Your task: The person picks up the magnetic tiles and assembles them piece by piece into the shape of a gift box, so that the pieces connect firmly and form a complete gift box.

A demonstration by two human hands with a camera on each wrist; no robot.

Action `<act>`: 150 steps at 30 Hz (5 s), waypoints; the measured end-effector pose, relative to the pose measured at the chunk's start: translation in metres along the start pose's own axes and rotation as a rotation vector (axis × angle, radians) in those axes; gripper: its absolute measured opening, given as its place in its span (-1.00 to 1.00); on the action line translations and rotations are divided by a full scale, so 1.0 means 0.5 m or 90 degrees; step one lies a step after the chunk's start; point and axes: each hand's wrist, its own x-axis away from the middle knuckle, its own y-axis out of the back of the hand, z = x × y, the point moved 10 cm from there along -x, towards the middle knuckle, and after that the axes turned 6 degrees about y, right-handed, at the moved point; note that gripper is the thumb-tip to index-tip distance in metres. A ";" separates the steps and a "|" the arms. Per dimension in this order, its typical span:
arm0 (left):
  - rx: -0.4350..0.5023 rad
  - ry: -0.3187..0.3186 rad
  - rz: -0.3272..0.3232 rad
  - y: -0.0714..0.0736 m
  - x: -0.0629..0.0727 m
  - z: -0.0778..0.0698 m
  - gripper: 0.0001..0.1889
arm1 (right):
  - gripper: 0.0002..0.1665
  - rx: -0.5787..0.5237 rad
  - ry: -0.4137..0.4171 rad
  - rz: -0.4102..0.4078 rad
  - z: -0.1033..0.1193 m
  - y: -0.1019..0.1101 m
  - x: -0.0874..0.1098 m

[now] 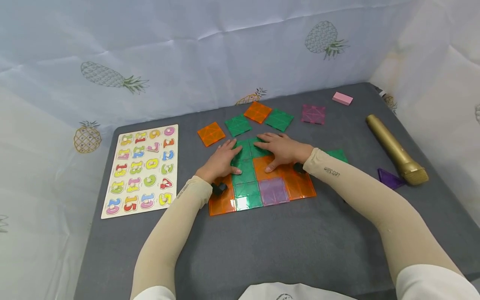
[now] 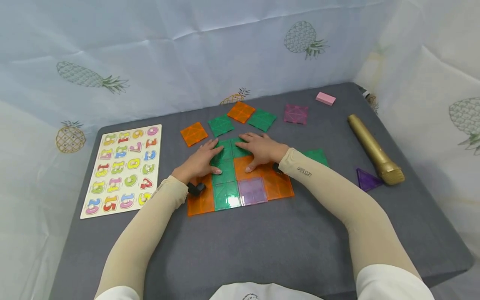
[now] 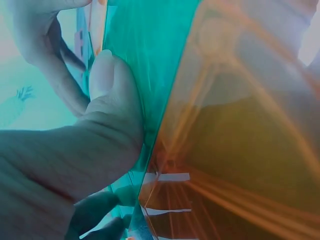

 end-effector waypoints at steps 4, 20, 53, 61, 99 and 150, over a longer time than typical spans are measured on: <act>-0.003 0.001 0.002 0.009 -0.010 -0.003 -0.10 | 0.22 -0.005 -0.010 0.002 -0.013 0.005 -0.005; 0.110 0.060 -0.143 0.103 -0.026 0.124 -0.24 | -0.44 -0.066 -0.099 -0.240 -0.139 0.111 0.020; 0.049 -0.134 -0.174 0.046 0.158 0.014 -0.28 | -0.18 0.028 0.161 -0.245 0.040 0.041 0.188; -0.026 -0.252 -0.203 -0.043 0.281 -0.092 -0.33 | -0.24 0.084 0.276 -0.239 0.145 -0.033 0.247; -0.118 -0.205 -0.200 -0.118 0.308 -0.154 -0.32 | 0.07 0.170 0.244 -0.130 0.196 -0.137 0.241; 0.596 0.048 -0.199 -0.041 0.304 -0.028 -0.10 | 0.39 -0.062 -0.098 -0.056 -0.058 0.026 -0.022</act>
